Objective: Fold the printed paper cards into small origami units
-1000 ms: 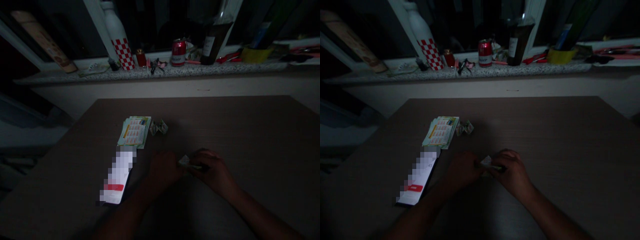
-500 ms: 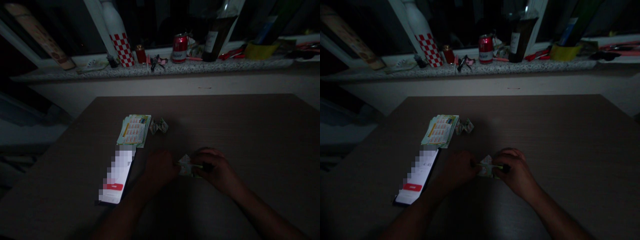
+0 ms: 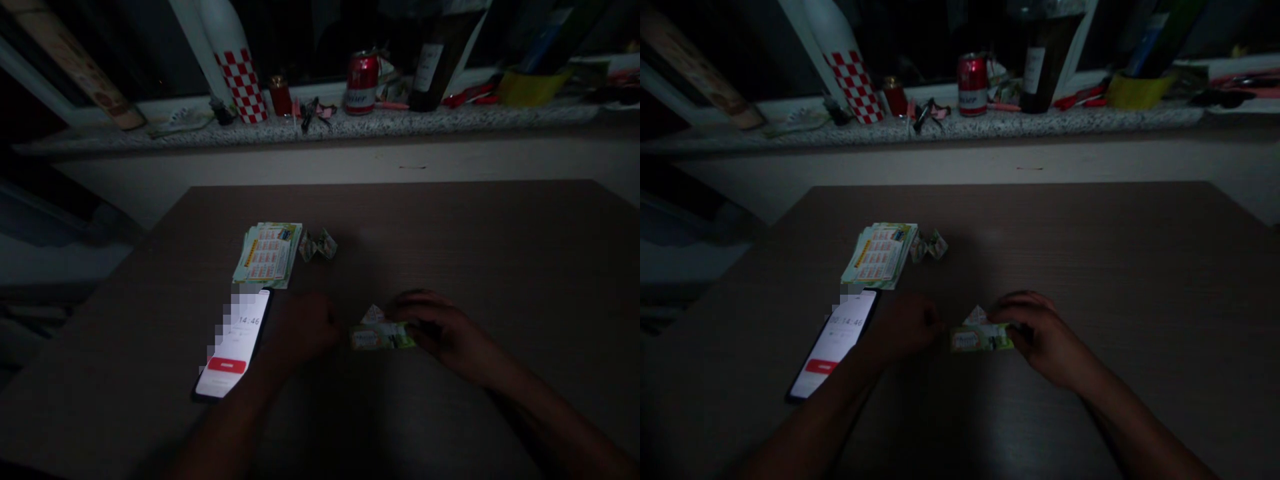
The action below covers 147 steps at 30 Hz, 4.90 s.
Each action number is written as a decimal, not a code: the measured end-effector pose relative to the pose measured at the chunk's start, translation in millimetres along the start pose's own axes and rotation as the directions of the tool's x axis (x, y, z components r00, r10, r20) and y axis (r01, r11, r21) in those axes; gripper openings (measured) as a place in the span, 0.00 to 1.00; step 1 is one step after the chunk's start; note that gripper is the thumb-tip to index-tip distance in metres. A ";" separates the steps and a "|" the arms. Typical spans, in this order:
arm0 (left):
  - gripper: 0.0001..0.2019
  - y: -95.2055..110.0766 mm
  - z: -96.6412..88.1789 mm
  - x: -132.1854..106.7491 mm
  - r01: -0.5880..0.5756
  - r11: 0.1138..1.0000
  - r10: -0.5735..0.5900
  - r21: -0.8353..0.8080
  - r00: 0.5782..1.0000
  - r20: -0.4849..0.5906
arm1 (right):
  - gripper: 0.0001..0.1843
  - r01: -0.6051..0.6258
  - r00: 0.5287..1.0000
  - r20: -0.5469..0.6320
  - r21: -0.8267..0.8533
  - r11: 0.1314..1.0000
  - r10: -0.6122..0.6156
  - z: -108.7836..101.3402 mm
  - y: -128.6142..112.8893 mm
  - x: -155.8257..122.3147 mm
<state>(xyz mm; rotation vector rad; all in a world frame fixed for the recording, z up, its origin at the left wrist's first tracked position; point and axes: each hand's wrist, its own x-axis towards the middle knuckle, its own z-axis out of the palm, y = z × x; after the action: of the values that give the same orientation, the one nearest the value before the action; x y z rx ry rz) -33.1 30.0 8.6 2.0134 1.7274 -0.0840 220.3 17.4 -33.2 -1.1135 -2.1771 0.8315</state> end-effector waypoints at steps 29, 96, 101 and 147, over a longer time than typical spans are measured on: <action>0.14 31.8 38.8 -0.5 -0.216 0.535 0.128 -0.817 0.976 -0.174 | 0.06 -0.146 0.941 -0.251 0.301 0.943 0.225 16.8 -17.3 0.2; 0.15 39.9 39.2 -6.8 -0.093 0.413 0.134 -0.906 0.990 -0.041 | 0.06 -0.222 0.902 -0.150 0.641 0.734 0.404 28.6 -35.0 1.3; 0.13 43.0 43.2 -9.1 -0.158 0.421 0.081 -0.893 0.987 -0.137 | 0.04 -0.228 0.877 -0.129 0.737 0.637 0.463 32.0 -38.5 1.8; 0.15 24.9 28.3 -9.6 -0.652 0.758 0.430 -0.001 0.501 -0.751 | 0.08 0.033 0.822 -0.568 0.098 0.995 0.029 8.0 -35.9 -8.1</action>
<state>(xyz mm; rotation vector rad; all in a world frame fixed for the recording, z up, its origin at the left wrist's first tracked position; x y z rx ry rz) -4.1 8.0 -5.1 2.4143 1.2101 1.2744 200.7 -8.2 -13.7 -1.1290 -1.6131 0.5094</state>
